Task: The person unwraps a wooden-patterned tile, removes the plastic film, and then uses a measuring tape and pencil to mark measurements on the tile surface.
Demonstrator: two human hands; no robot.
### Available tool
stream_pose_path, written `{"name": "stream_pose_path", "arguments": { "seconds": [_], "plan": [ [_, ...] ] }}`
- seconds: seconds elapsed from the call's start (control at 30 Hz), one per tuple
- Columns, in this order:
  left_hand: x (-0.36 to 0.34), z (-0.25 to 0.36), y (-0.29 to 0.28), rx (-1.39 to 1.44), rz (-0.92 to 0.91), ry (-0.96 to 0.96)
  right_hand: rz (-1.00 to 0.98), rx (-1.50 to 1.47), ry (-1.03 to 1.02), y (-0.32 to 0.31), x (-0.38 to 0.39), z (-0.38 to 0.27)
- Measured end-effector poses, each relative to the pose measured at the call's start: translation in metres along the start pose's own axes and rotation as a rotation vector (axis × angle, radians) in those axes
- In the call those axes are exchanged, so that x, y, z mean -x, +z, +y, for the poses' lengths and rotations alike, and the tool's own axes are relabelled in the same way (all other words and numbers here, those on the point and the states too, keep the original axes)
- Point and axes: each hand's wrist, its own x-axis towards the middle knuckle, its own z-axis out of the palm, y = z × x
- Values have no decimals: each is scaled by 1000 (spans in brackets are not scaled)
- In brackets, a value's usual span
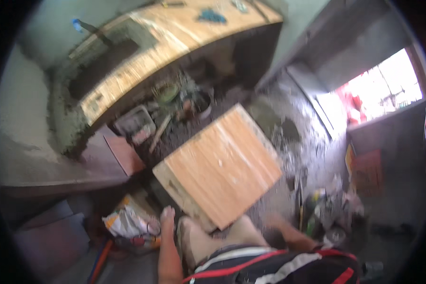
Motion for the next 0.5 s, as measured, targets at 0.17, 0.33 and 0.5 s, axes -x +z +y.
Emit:
{"name": "stream_pose_path", "arguments": {
  "seconds": [0.17,0.33,0.5],
  "plan": [
    [-45,37,-4,16,-43,79,84,-610,486,-24,17,-34],
    [-72,-9,-15,-208,-31,156,93,-543,380,-8,42,-10],
    [-1,-72,-15,-268,63,90,94,-424,295,7,31,67]
  ]
}}
